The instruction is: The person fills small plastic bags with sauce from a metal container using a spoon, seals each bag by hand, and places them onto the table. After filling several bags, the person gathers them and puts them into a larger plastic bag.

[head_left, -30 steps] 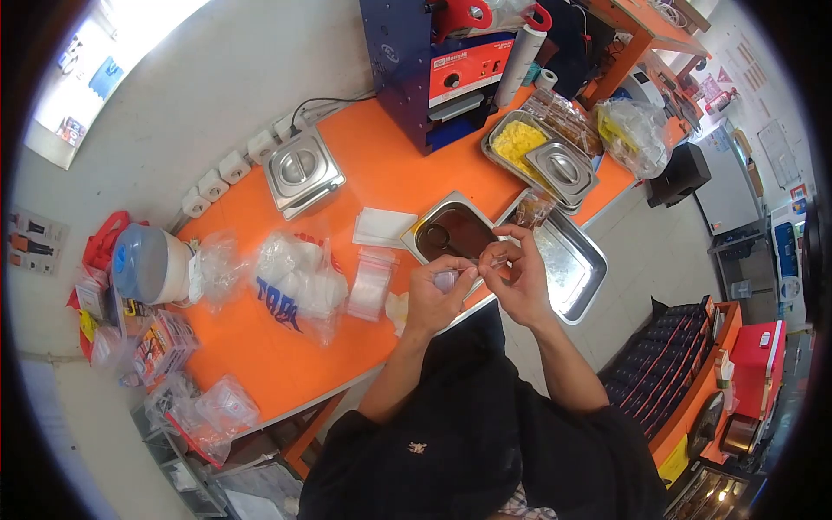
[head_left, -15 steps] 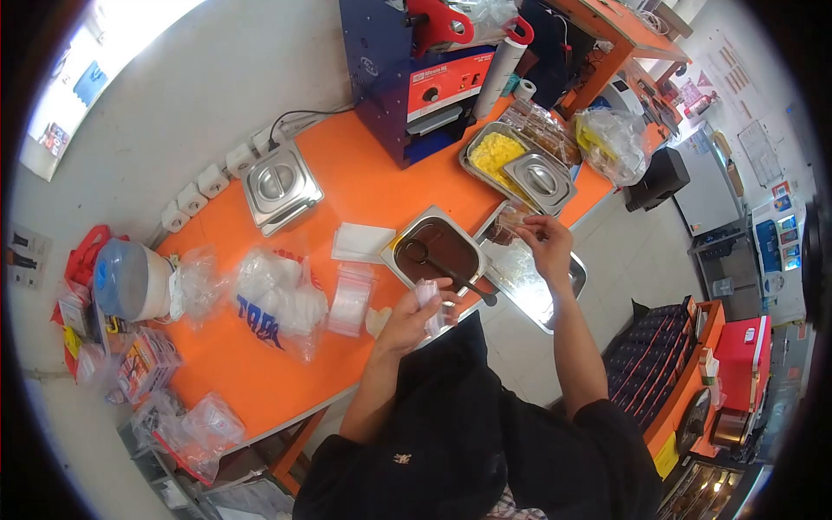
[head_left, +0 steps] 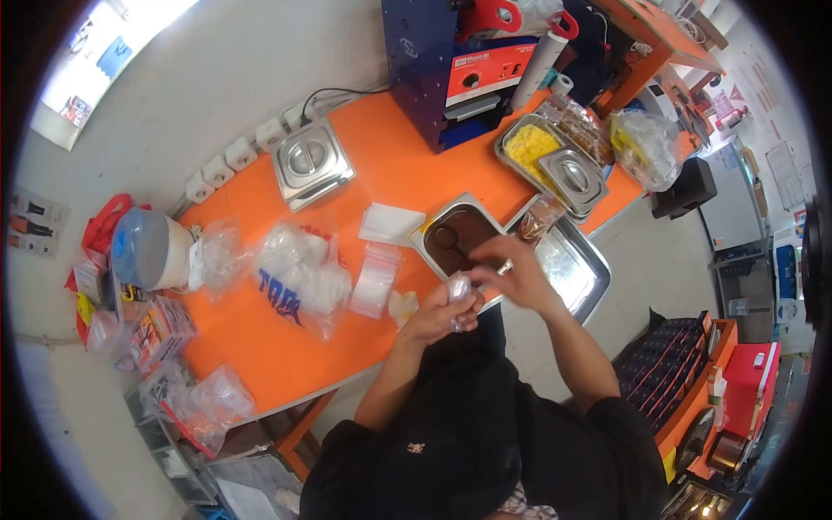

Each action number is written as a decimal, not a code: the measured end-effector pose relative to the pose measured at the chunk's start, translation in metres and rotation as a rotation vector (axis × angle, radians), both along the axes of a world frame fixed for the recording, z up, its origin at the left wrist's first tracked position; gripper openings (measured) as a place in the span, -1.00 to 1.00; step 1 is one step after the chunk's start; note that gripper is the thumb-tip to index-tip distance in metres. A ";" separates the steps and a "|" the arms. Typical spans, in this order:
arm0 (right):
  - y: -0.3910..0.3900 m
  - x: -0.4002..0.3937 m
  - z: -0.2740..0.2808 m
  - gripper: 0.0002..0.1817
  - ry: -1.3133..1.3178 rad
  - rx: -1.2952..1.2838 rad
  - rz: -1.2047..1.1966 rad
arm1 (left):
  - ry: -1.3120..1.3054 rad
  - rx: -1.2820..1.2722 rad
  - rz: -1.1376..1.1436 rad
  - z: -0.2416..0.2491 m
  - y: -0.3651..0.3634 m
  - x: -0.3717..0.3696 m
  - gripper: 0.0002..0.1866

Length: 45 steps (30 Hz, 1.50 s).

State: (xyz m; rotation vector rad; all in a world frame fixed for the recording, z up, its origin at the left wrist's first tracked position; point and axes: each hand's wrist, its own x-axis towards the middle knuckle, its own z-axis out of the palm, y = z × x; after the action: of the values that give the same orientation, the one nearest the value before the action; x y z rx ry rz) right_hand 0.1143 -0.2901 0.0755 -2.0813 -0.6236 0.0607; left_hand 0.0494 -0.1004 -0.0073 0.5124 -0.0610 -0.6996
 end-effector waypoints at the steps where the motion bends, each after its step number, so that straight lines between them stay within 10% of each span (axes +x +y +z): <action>1: 0.004 -0.010 -0.010 -0.76 0.080 -0.005 0.081 | -0.016 0.078 0.000 0.002 -0.001 0.000 -0.53; 12: 0.020 -0.040 -0.013 -0.87 -0.074 0.641 -0.196 | -0.455 0.319 0.068 0.005 -0.008 -0.008 -0.27; 22: -0.014 -0.047 -0.002 -0.85 -0.152 -0.073 -0.035 | -0.571 0.840 0.236 0.027 -0.009 -0.010 -0.87; 24: -0.003 -0.057 0.004 -0.81 -0.350 -0.154 -0.368 | -0.587 0.951 0.328 0.027 -0.010 -0.009 -0.93; 29: -0.006 -0.080 0.001 -0.62 0.188 -0.324 -0.099 | -0.547 0.937 0.236 0.027 -0.011 -0.015 -0.92; 38: -0.024 -0.081 -0.010 -0.70 0.319 -0.188 0.054 | -0.270 0.660 -0.040 0.029 -0.010 -0.017 -0.89; 45: 0.000 -0.085 0.003 -0.64 0.195 -0.674 -0.138 | -0.760 1.256 0.101 0.014 -0.019 -0.020 -0.79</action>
State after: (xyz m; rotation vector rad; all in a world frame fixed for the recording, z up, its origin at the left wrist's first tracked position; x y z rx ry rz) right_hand 0.0290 -0.2901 0.0788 -2.7156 -0.3617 0.4414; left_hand 0.0298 -0.1198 0.0064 1.9590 -0.3117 -0.3345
